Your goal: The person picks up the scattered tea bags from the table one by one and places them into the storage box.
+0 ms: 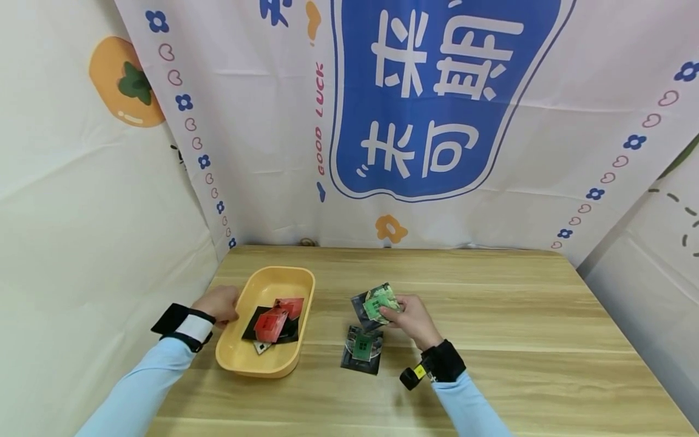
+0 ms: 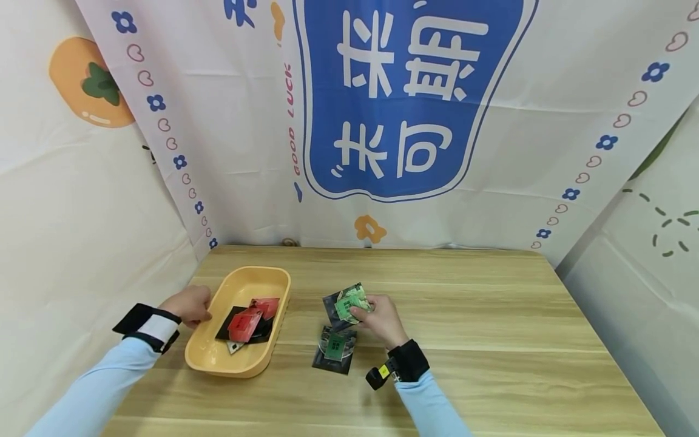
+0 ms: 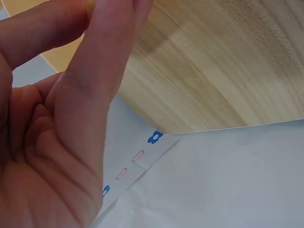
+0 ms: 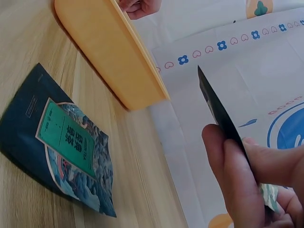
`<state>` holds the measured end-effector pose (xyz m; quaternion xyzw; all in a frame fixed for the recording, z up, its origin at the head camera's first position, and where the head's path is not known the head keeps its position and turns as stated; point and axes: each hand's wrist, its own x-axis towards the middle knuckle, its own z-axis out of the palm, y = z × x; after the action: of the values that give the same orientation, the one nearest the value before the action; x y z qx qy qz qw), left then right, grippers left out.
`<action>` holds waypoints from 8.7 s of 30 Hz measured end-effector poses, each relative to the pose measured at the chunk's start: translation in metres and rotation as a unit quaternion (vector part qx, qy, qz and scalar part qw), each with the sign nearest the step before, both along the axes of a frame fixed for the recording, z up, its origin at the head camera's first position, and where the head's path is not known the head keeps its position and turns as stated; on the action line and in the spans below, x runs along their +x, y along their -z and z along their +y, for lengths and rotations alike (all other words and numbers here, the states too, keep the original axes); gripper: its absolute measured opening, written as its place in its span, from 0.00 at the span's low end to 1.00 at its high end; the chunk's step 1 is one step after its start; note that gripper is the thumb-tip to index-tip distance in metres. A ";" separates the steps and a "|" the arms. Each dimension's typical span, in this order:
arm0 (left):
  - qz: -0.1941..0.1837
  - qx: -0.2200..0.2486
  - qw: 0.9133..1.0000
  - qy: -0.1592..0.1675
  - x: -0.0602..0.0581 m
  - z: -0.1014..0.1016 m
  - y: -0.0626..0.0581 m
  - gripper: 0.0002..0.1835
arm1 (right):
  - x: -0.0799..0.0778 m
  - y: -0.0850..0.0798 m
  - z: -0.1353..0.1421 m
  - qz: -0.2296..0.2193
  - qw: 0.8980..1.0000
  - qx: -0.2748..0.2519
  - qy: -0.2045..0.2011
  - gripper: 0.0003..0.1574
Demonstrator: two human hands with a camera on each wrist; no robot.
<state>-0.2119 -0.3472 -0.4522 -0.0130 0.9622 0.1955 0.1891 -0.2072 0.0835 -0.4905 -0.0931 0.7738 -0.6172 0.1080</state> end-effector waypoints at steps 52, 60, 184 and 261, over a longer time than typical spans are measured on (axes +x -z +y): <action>0.000 -0.019 1.000 -0.006 0.001 0.004 -0.004 0.06 | -0.008 -0.007 -0.065 -0.019 0.998 -0.035 -0.046 0.11; 0.009 -0.018 1.000 0.005 0.002 0.003 -0.001 0.07 | -0.011 -0.005 -0.070 -0.028 0.997 -0.042 -0.057 0.11; 0.029 -0.021 0.999 0.004 0.003 0.003 0.001 0.06 | -0.004 0.031 -0.020 0.207 0.928 0.285 -0.123 0.29; 0.034 0.000 0.999 -0.011 0.010 0.004 0.006 0.06 | -0.015 0.024 -0.033 -0.035 0.999 -0.038 -0.010 0.15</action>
<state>-0.2016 -0.3432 -0.4585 -0.0169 0.9679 0.1980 0.1537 -0.2223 0.0503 -0.5146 -0.0833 0.7444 -0.6481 0.1371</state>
